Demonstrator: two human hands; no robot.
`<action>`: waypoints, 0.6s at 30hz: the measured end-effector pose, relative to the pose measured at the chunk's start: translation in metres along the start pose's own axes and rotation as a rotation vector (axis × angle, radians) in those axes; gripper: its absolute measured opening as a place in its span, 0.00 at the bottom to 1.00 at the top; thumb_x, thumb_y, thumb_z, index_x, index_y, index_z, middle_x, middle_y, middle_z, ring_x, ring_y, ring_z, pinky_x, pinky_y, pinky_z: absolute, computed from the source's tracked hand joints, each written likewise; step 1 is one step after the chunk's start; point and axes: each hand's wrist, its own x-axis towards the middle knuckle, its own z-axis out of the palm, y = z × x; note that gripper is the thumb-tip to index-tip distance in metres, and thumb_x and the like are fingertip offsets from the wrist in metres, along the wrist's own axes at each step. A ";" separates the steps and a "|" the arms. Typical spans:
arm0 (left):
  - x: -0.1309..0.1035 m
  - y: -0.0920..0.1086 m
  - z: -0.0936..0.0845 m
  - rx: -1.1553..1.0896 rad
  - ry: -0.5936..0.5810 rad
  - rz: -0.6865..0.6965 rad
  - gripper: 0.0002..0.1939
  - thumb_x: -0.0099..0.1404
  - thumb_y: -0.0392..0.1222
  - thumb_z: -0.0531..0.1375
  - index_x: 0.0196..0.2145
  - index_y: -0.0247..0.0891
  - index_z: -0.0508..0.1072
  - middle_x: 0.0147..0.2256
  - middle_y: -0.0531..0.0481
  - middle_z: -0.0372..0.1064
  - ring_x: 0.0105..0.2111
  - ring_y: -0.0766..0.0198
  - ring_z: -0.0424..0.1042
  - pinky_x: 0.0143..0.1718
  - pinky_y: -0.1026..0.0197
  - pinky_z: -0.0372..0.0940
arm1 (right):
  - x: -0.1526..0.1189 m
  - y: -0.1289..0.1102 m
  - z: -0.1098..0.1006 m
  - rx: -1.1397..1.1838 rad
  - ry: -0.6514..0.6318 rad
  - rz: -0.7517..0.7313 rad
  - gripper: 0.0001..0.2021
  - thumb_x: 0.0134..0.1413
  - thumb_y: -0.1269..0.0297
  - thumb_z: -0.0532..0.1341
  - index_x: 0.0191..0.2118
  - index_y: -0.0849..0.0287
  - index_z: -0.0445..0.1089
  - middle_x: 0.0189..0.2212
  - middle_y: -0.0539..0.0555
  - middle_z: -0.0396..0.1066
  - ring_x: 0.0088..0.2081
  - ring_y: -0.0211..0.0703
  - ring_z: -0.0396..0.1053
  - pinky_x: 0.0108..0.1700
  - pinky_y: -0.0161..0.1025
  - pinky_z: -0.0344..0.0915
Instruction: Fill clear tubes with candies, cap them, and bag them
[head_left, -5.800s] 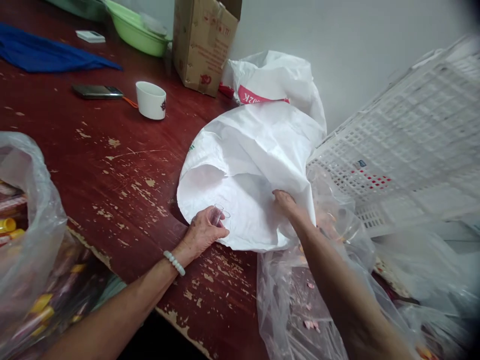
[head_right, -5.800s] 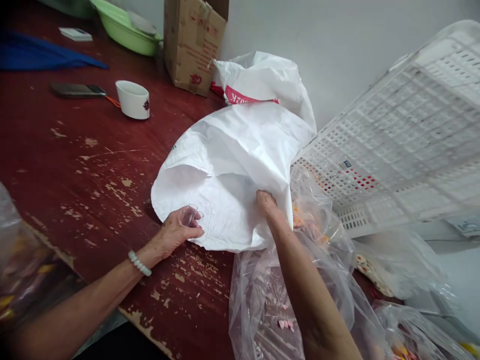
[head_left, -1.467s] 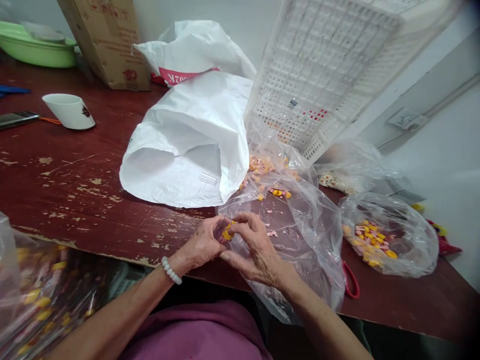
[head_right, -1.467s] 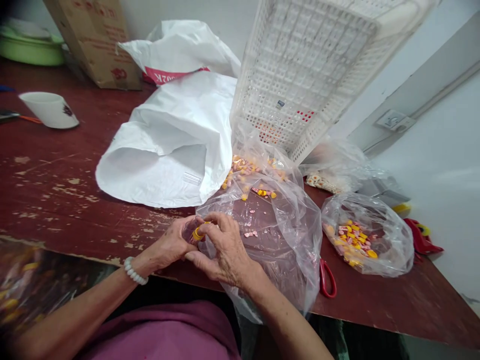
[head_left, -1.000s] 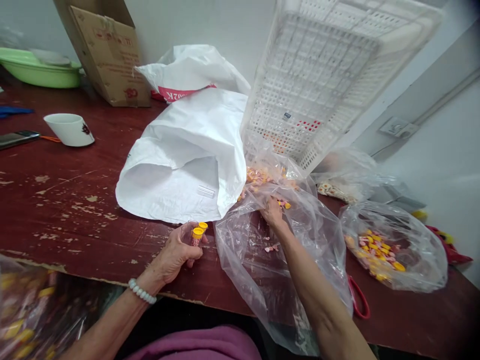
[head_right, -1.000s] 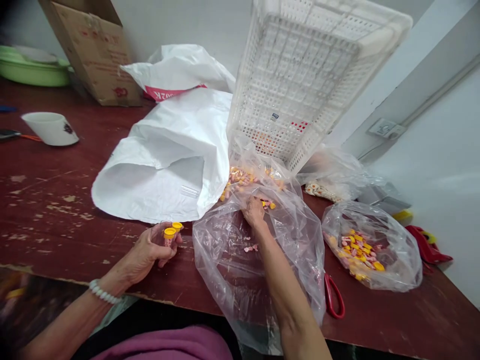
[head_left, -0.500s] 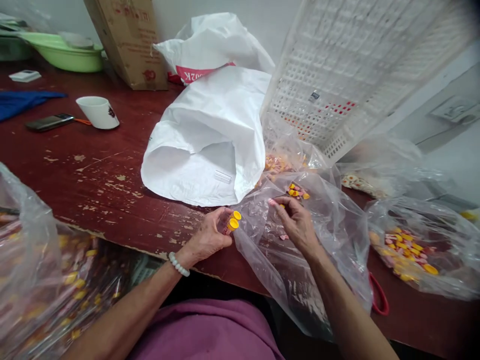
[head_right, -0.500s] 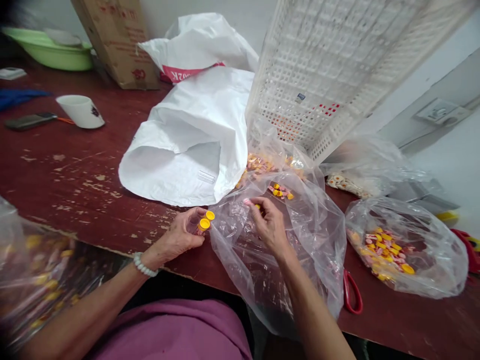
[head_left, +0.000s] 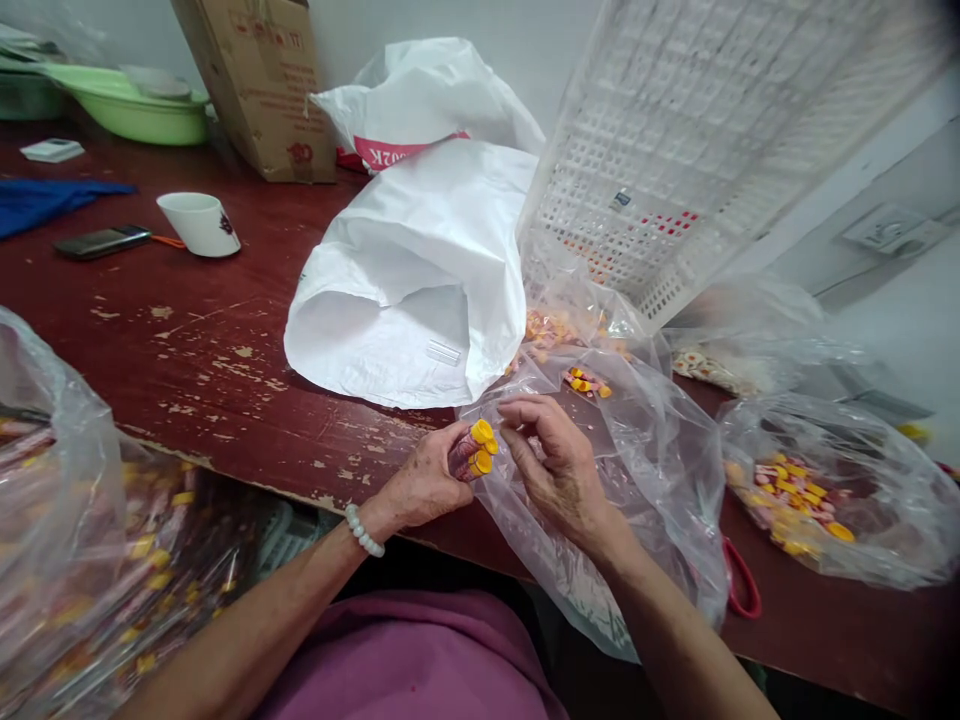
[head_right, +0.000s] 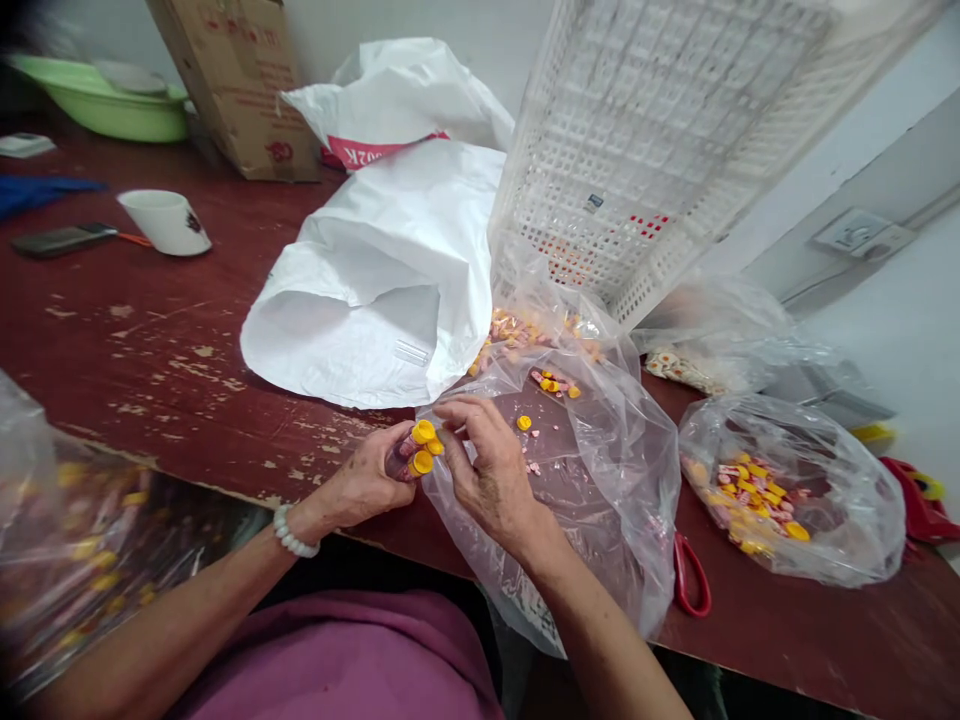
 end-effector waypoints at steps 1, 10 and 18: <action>0.000 -0.001 0.001 -0.013 -0.010 -0.009 0.14 0.43 0.25 0.55 0.30 0.35 0.64 0.27 0.55 0.60 0.27 0.70 0.59 0.27 0.69 0.55 | -0.001 -0.001 0.001 -0.014 0.001 0.015 0.10 0.59 0.71 0.54 0.44 0.56 0.68 0.44 0.56 0.67 0.47 0.42 0.66 0.49 0.42 0.64; 0.010 -0.012 -0.001 -0.002 0.024 -0.082 0.19 0.40 0.26 0.55 0.33 0.33 0.68 0.27 0.55 0.63 0.26 0.70 0.59 0.24 0.69 0.52 | -0.003 0.033 -0.002 -0.007 -0.202 0.143 0.11 0.61 0.61 0.55 0.44 0.55 0.71 0.54 0.56 0.62 0.54 0.44 0.62 0.55 0.46 0.60; 0.006 -0.012 -0.025 -0.044 0.214 -0.242 0.16 0.40 0.28 0.56 0.30 0.35 0.66 0.27 0.54 0.66 0.22 0.70 0.60 0.18 0.70 0.50 | 0.031 0.193 -0.034 -0.752 -0.079 0.606 0.15 0.58 0.68 0.52 0.46 0.65 0.70 0.47 0.67 0.69 0.50 0.54 0.64 0.51 0.48 0.60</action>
